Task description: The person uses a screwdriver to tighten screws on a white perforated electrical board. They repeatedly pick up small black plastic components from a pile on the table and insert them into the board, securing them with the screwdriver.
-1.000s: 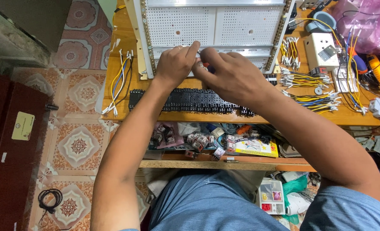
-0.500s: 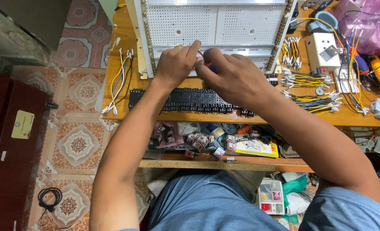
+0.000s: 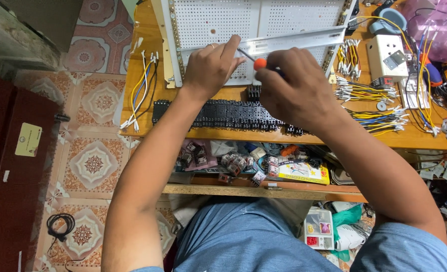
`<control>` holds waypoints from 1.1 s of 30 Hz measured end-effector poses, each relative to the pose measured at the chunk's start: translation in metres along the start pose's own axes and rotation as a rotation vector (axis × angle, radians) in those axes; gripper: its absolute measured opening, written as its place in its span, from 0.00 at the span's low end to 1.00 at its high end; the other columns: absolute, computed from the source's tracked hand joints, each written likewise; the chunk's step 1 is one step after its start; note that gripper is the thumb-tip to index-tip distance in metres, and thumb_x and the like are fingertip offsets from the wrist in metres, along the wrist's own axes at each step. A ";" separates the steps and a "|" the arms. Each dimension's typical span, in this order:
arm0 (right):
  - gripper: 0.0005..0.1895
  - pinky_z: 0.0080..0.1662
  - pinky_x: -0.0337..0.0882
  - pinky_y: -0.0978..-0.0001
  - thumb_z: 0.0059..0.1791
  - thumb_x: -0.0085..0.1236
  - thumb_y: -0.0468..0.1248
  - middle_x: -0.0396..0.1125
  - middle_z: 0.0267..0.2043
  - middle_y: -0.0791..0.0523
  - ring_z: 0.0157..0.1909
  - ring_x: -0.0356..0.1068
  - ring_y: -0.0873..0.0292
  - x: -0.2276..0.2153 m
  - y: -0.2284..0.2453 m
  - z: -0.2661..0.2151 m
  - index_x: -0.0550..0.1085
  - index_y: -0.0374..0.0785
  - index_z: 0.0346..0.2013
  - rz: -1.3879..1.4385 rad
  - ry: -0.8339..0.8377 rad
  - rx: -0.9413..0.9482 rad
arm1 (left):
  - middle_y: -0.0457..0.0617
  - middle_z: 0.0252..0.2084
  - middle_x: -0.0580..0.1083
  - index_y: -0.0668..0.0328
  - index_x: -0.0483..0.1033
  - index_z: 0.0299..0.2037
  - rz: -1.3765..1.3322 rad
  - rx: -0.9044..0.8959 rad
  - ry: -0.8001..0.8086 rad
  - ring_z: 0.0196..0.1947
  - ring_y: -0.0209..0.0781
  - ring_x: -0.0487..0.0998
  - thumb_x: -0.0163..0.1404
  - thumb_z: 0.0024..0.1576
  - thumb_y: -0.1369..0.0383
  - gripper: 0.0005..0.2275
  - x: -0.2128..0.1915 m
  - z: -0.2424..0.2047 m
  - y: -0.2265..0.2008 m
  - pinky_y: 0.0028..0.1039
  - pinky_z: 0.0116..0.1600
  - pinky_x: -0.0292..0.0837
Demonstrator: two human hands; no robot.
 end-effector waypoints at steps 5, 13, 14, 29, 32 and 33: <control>0.12 0.35 0.60 0.55 0.52 0.60 0.27 0.62 0.43 0.43 0.36 0.61 0.44 -0.029 -0.008 -0.027 0.71 0.31 0.50 0.156 -0.067 0.127 | 0.40 0.23 0.72 0.61 0.71 0.53 -0.001 -0.025 0.022 0.19 0.30 0.67 0.67 0.59 0.58 0.22 -0.013 0.001 -0.013 0.20 0.19 0.60; 0.07 0.41 0.67 0.52 0.52 0.57 0.23 0.63 0.39 0.38 0.41 0.63 0.42 -0.074 -0.018 -0.081 0.67 0.23 0.40 0.352 -0.357 0.329 | 0.44 0.25 0.75 0.61 0.74 0.52 -0.268 -0.220 0.358 0.15 0.37 0.69 0.61 0.60 0.55 0.20 0.004 -0.024 -0.022 0.26 0.15 0.62; 0.07 0.41 0.67 0.52 0.52 0.57 0.23 0.63 0.39 0.38 0.41 0.63 0.42 -0.073 -0.019 -0.087 0.67 0.23 0.40 0.354 -0.357 0.331 | 0.44 0.25 0.75 0.61 0.74 0.52 -0.268 -0.220 0.361 0.15 0.37 0.69 0.61 0.60 0.55 0.20 0.001 -0.025 -0.026 0.26 0.15 0.62; 0.13 0.50 0.65 0.62 0.53 0.57 0.31 0.55 0.43 0.52 0.47 0.56 0.54 -0.066 -0.102 -0.201 0.61 0.40 0.45 0.676 -0.808 0.645 | 0.44 0.41 0.81 0.50 0.72 0.61 -0.321 -0.382 0.949 0.34 0.43 0.80 0.52 0.60 0.48 0.24 0.022 -0.069 -0.047 0.36 0.39 0.79; 0.15 0.46 0.67 0.66 0.50 0.59 0.33 0.58 0.42 0.54 0.42 0.59 0.57 -0.053 -0.110 -0.220 0.61 0.43 0.44 0.776 -0.821 0.689 | 0.46 0.53 0.80 0.52 0.71 0.63 -0.501 -0.380 0.645 0.39 0.47 0.82 0.60 0.51 0.46 0.33 0.002 -0.044 -0.056 0.39 0.42 0.77; 0.15 0.42 0.68 0.69 0.50 0.59 0.33 0.60 0.42 0.57 0.40 0.60 0.60 -0.045 -0.111 -0.220 0.62 0.45 0.44 0.874 -0.787 0.675 | 0.39 0.34 0.66 0.51 0.71 0.62 -0.660 -0.427 0.596 0.28 0.38 0.66 0.57 0.53 0.47 0.29 -0.005 -0.034 -0.063 0.30 0.35 0.65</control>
Point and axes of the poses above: each hand's wrist, its own z-axis towards the middle knuckle, its own x-axis out of the palm, y = z × x, the point moved 9 cm from there along z, towards the middle knuckle
